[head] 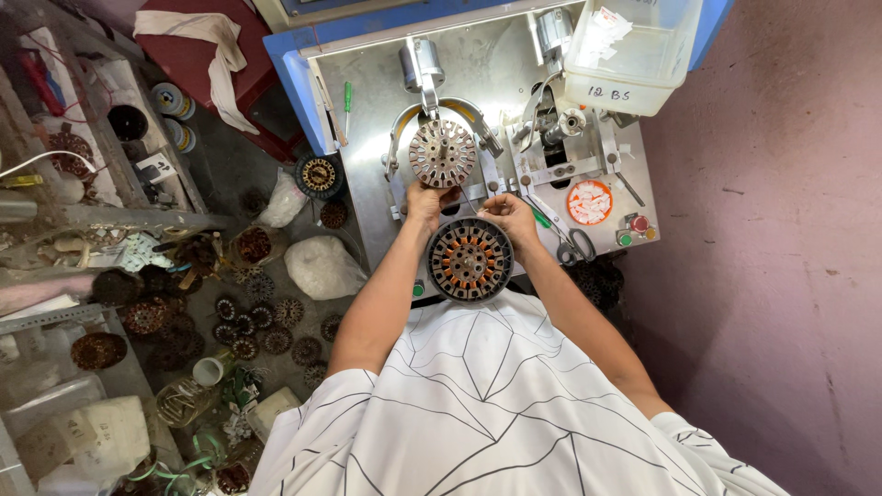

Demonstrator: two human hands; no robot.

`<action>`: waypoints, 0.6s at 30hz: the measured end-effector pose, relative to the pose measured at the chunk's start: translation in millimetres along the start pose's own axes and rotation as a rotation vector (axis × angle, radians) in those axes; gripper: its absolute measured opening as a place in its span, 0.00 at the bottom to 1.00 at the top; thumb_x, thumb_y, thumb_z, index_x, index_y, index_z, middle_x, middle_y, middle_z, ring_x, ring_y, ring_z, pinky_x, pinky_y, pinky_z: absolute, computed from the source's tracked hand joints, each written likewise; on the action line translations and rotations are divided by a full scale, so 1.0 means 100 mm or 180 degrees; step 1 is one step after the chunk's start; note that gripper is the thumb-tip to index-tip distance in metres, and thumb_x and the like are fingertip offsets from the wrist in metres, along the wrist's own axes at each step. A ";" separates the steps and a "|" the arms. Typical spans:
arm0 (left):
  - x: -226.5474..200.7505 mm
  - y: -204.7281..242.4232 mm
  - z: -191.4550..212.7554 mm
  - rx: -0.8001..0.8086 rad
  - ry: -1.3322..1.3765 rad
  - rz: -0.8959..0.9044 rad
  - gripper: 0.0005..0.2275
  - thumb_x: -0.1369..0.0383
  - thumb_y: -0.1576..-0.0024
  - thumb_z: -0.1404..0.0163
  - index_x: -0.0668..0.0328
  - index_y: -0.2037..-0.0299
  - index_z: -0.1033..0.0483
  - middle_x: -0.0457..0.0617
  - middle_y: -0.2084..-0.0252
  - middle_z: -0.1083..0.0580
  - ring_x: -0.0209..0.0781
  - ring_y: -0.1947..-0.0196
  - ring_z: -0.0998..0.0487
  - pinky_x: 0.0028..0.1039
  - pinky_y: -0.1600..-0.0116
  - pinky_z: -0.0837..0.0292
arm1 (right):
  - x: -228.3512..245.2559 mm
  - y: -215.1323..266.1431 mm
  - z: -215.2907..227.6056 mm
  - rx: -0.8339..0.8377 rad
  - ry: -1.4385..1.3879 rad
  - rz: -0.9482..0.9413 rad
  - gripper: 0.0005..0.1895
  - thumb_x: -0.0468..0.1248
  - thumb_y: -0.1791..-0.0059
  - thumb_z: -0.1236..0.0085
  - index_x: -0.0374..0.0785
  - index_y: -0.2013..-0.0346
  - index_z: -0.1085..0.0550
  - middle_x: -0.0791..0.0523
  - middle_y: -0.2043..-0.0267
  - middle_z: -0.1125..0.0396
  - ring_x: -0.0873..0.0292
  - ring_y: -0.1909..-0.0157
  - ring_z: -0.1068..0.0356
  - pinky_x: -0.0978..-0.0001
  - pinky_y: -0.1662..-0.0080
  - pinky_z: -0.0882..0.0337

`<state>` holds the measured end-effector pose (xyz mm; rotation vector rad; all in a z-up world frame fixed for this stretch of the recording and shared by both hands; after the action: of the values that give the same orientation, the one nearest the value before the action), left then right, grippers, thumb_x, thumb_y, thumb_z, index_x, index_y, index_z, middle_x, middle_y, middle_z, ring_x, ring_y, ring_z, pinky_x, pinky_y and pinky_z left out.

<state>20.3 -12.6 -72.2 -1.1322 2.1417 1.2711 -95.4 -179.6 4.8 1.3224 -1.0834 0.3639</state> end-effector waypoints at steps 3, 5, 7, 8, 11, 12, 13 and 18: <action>0.02 -0.04 0.01 0.0063 0.0035 -0.0039 0.11 0.82 0.48 0.43 0.73 0.54 0.23 0.56 0.58 0.20 0.49 0.65 0.18 0.36 0.61 0.20 | 0.01 0.00 -0.05 -0.0117 -0.0353 -0.0059 0.16 0.23 0.60 0.32 0.35 0.60 0.26 0.54 0.63 0.25 0.63 0.65 0.24 0.71 0.62 0.20; 0.04 -0.03 0.02 -0.0006 0.0172 0.0027 0.11 0.82 0.47 0.43 0.71 0.55 0.23 0.56 0.58 0.20 0.48 0.64 0.17 0.36 0.59 0.18 | 0.04 0.03 -0.08 -0.0131 -0.0360 0.0146 0.15 0.24 0.59 0.31 0.32 0.60 0.24 0.51 0.62 0.24 0.61 0.63 0.23 0.70 0.60 0.20; 0.04 -0.01 0.03 0.0007 0.0271 0.0027 0.10 0.82 0.47 0.43 0.69 0.56 0.23 0.55 0.58 0.20 0.48 0.62 0.17 0.37 0.58 0.18 | 0.09 0.07 -0.11 -0.0107 -0.0387 0.0267 0.14 0.24 0.58 0.31 0.31 0.60 0.23 0.50 0.61 0.23 0.60 0.62 0.21 0.70 0.58 0.19; 0.04 0.02 0.04 0.0054 0.0302 -0.0003 0.10 0.82 0.47 0.43 0.68 0.56 0.23 0.56 0.59 0.20 0.48 0.62 0.17 0.37 0.58 0.18 | 0.10 0.11 -0.12 -0.0079 -0.0411 0.0283 0.13 0.25 0.58 0.31 0.31 0.60 0.23 0.49 0.61 0.23 0.60 0.62 0.21 0.70 0.57 0.19; 0.01 0.03 0.05 0.0107 0.0276 -0.0053 0.09 0.83 0.46 0.44 0.68 0.56 0.22 0.55 0.60 0.19 0.48 0.63 0.17 0.38 0.59 0.18 | 0.17 0.21 -0.14 -0.0057 -0.0421 0.0251 0.12 0.26 0.58 0.31 0.31 0.60 0.20 0.49 0.60 0.22 0.59 0.62 0.21 0.69 0.58 0.19; 0.00 0.03 0.05 0.0110 0.0248 -0.0064 0.09 0.83 0.46 0.44 0.69 0.56 0.22 0.55 0.61 0.20 0.48 0.63 0.17 0.39 0.59 0.18 | 0.20 0.23 -0.14 -0.0058 -0.0413 0.0227 0.12 0.26 0.58 0.31 0.31 0.60 0.20 0.49 0.60 0.22 0.59 0.62 0.21 0.69 0.58 0.19; -0.01 0.02 0.05 0.0112 0.0268 -0.0058 0.09 0.83 0.46 0.44 0.68 0.57 0.22 0.55 0.61 0.19 0.48 0.63 0.17 0.39 0.59 0.18 | 0.22 0.25 -0.15 -0.0019 -0.0421 0.0166 0.12 0.26 0.58 0.31 0.31 0.60 0.19 0.50 0.60 0.22 0.59 0.63 0.21 0.69 0.59 0.19; 0.04 0.01 0.10 0.0144 0.0383 -0.0115 0.09 0.83 0.46 0.46 0.65 0.57 0.22 0.52 0.61 0.19 0.45 0.62 0.17 0.38 0.58 0.18 | 0.31 0.29 -0.20 0.0280 -0.0506 0.0082 0.13 0.26 0.57 0.32 0.32 0.58 0.18 0.49 0.60 0.22 0.61 0.63 0.21 0.71 0.59 0.19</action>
<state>16.4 -5.8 -79.0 -1.2519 2.2139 1.1598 -93.6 -164.4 49.3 1.4353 -1.2296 0.3330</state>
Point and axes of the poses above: each hand's wrist, its own y-axis away from the middle knuckle, its own z-axis out of the back of the hand, x = y × z, the point moved 2 cm from there along -y, towards the middle knuckle
